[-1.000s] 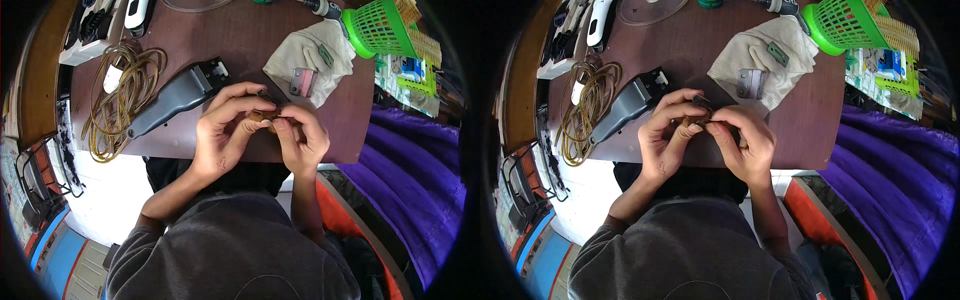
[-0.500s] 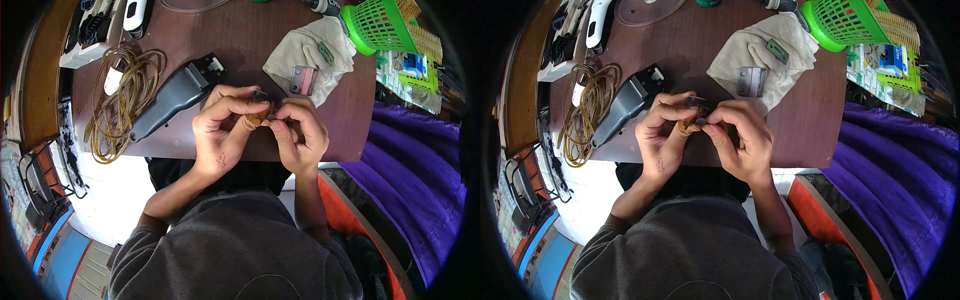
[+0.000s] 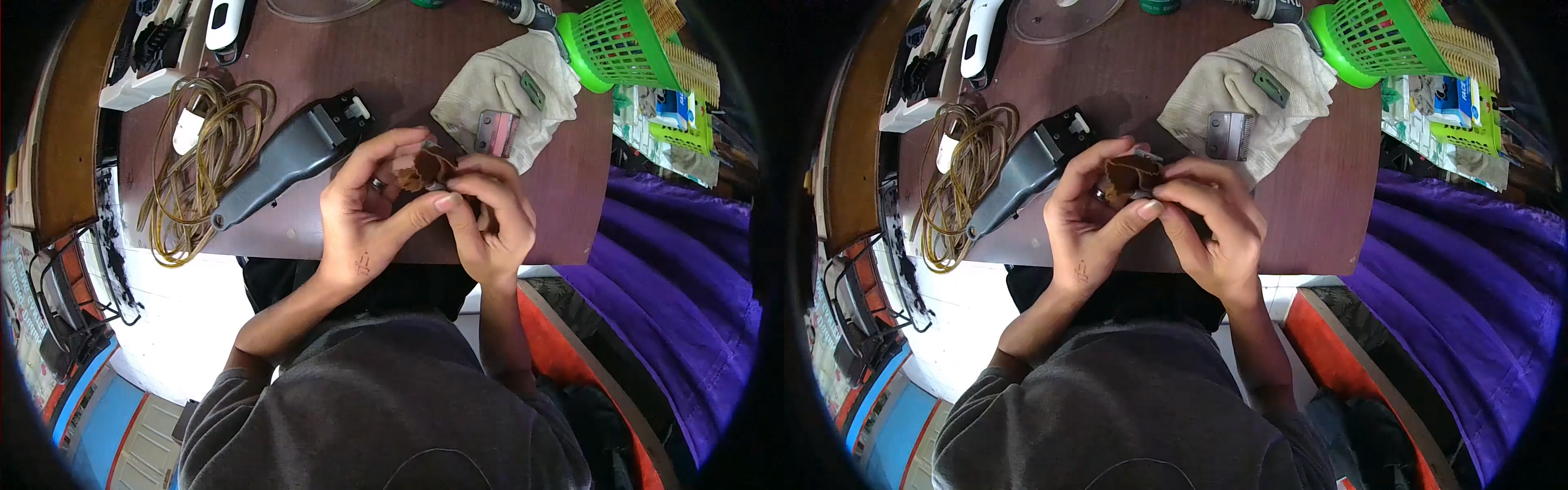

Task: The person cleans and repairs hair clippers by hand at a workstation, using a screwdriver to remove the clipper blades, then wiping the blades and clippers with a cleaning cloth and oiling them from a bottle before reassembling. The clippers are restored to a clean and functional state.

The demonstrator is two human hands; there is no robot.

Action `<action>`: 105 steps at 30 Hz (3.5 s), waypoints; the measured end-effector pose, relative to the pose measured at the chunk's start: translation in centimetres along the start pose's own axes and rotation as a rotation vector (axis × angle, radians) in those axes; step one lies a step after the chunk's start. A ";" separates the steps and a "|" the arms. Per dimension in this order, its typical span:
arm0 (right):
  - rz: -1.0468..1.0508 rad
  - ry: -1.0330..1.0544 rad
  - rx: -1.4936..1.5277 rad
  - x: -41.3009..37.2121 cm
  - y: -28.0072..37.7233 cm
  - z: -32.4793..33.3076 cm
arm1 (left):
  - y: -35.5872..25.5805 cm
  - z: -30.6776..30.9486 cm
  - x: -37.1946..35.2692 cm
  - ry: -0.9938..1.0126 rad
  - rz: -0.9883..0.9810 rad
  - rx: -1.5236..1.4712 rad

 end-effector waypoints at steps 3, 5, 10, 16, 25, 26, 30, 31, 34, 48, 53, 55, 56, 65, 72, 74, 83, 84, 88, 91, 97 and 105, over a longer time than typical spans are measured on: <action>-0.023 0.047 -0.023 -0.2 0.2 -0.1 | 0.3 0.4 0.0 -0.039 0.059 -0.014; -0.009 0.040 -0.048 -0.2 0.2 -0.2 | 0.4 0.5 -0.1 0.011 0.041 -0.010; -0.162 -0.340 -0.033 -0.8 -0.8 1.7 | 0.8 0.2 0.0 0.046 0.056 -0.078; -0.105 0.064 -0.087 0.5 0.3 0.4 | 0.9 0.2 -0.2 0.041 0.114 -0.087; -0.073 0.027 -0.155 0.0 0.1 -0.1 | 1.2 0.4 -0.4 0.031 0.065 -0.028; -0.137 0.047 -0.094 0.0 -0.2 -0.2 | 1.2 0.4 -0.4 0.036 0.084 -0.024; -0.147 0.207 0.050 0.3 0.1 0.1 | 0.9 0.6 -0.1 0.036 0.103 -0.069; -0.092 0.221 0.062 0.5 0.1 0.2 | 0.8 0.7 -0.2 0.062 0.103 -0.030; -0.096 0.268 0.104 0.8 -0.3 0.6 | 0.7 0.5 -0.2 0.100 0.088 0.006; -0.497 -0.108 0.601 -0.9 -3.1 2.4 | 0.7 -0.2 -0.1 0.059 0.093 -0.084; -0.540 -0.202 0.650 -0.3 -2.6 1.2 | 0.3 -0.4 -0.2 0.100 0.141 -0.068; -0.419 -0.001 0.357 -0.3 -2.3 0.3 | 0.3 0.0 -0.2 0.090 0.163 -0.030; -0.453 0.033 0.349 -0.7 -1.6 0.2 | 0.4 0.2 -0.1 0.078 0.184 0.009; -0.216 0.138 0.353 -0.6 -0.3 -0.9 | 0.7 0.6 0.0 0.015 0.128 -0.271; -0.278 0.251 0.347 -0.6 -0.4 -0.3 | 0.2 0.2 -0.4 0.035 0.110 -0.105; -0.351 0.229 0.410 -0.6 -0.5 -0.2 | 0.1 0.3 -0.4 0.058 0.069 -0.064; -0.134 0.136 0.096 -0.6 1.3 0.2 | 0.6 0.7 0.1 -0.019 0.071 -0.171; -0.107 0.084 0.061 -0.7 1.6 0.3 | 0.5 0.8 0.1 -0.047 0.066 -0.127; 0.009 -0.062 -0.113 -1.2 2.0 0.3 | 0.2 0.6 0.2 -0.077 -0.048 -0.054; 0.079 -0.171 -0.161 -1.7 2.3 -0.1 | 0.3 0.7 0.1 -0.154 -0.028 -0.165; 0.156 -0.308 -0.342 -2.2 2.5 -0.3 | 0.4 0.9 0.0 -0.136 -0.012 -0.119; -0.020 -0.259 -0.011 -2.1 2.6 1.8 | 0.5 0.6 0.2 -0.101 -0.034 -0.280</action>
Point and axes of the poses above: each hand's wrist, its own x-axis towards the middle knuckle, its own z-axis out of the back of the hand, y = z × x, the point moved 6 cm from there along x, towards the middle knuckle, and after that the axes turned 6 degrees about -y, right-handed, at the moved point
